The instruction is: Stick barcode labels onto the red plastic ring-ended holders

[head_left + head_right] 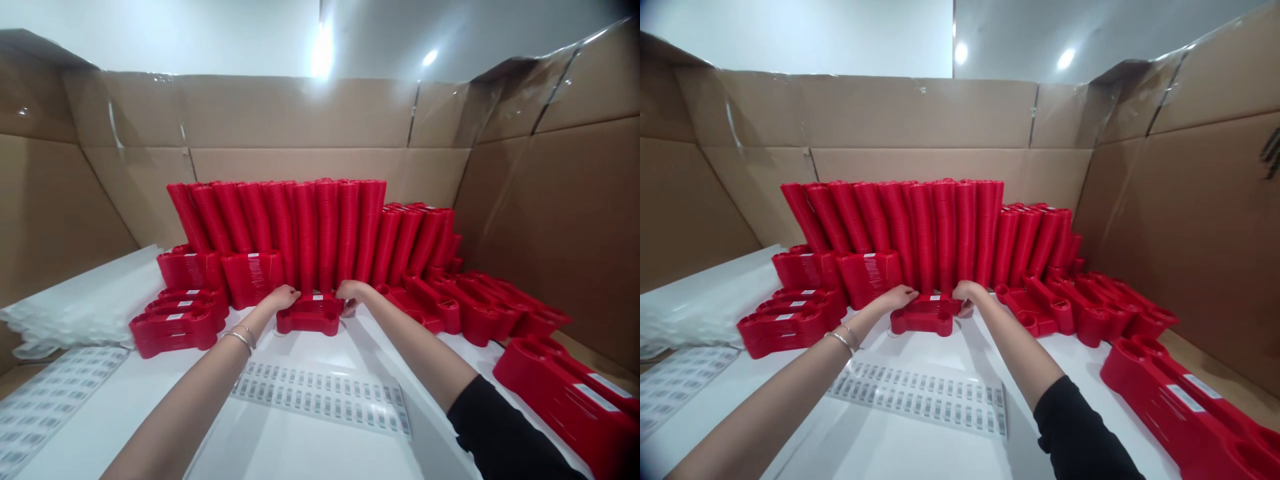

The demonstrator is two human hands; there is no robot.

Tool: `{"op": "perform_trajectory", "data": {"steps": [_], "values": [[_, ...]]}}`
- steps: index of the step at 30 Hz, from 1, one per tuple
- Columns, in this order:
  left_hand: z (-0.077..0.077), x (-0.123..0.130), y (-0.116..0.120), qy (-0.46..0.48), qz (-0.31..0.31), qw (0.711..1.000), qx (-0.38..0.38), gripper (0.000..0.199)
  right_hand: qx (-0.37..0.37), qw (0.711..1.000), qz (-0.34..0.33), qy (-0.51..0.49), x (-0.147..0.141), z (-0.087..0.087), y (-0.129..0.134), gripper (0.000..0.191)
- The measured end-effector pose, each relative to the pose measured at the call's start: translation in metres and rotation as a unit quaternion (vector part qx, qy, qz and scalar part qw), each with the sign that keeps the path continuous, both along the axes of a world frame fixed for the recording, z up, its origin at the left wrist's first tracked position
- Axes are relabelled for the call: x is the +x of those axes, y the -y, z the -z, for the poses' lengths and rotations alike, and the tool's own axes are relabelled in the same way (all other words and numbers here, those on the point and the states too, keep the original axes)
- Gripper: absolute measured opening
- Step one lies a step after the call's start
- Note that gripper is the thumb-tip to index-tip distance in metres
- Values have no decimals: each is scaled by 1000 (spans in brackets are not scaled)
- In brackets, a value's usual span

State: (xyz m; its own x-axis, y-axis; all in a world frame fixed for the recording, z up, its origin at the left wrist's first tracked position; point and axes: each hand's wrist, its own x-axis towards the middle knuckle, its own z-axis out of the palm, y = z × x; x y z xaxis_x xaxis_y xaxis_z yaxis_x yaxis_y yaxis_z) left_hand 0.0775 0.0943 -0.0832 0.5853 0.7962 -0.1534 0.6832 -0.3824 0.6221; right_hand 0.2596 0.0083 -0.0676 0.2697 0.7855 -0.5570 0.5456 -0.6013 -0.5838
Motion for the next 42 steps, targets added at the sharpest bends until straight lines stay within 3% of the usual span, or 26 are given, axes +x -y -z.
{"op": "perform_trajectory", "data": {"steps": [4,8,12,16,22,26,32,42], "values": [[-2,-3,1,-31,52,995,85,28,-75,995,-33,49,1,-1,-7,22],[-11,-8,8,-30,126,980,149,31,-94,989,-79,76,2,-12,-5,21],[-16,-9,13,-34,189,966,174,35,-67,982,-135,117,8,-33,0,19],[-14,-7,9,-54,214,960,170,37,11,960,-199,197,-2,-48,3,20],[-5,-4,1,-70,237,953,173,26,85,914,-278,283,-33,-22,-2,19],[-1,-4,0,-69,236,951,185,26,113,898,-295,306,-32,-4,-7,16],[1,-5,3,-58,224,953,194,25,155,895,-312,280,-18,7,-5,13],[2,-6,7,-31,205,959,194,22,206,899,-306,238,-17,9,1,20]]}}
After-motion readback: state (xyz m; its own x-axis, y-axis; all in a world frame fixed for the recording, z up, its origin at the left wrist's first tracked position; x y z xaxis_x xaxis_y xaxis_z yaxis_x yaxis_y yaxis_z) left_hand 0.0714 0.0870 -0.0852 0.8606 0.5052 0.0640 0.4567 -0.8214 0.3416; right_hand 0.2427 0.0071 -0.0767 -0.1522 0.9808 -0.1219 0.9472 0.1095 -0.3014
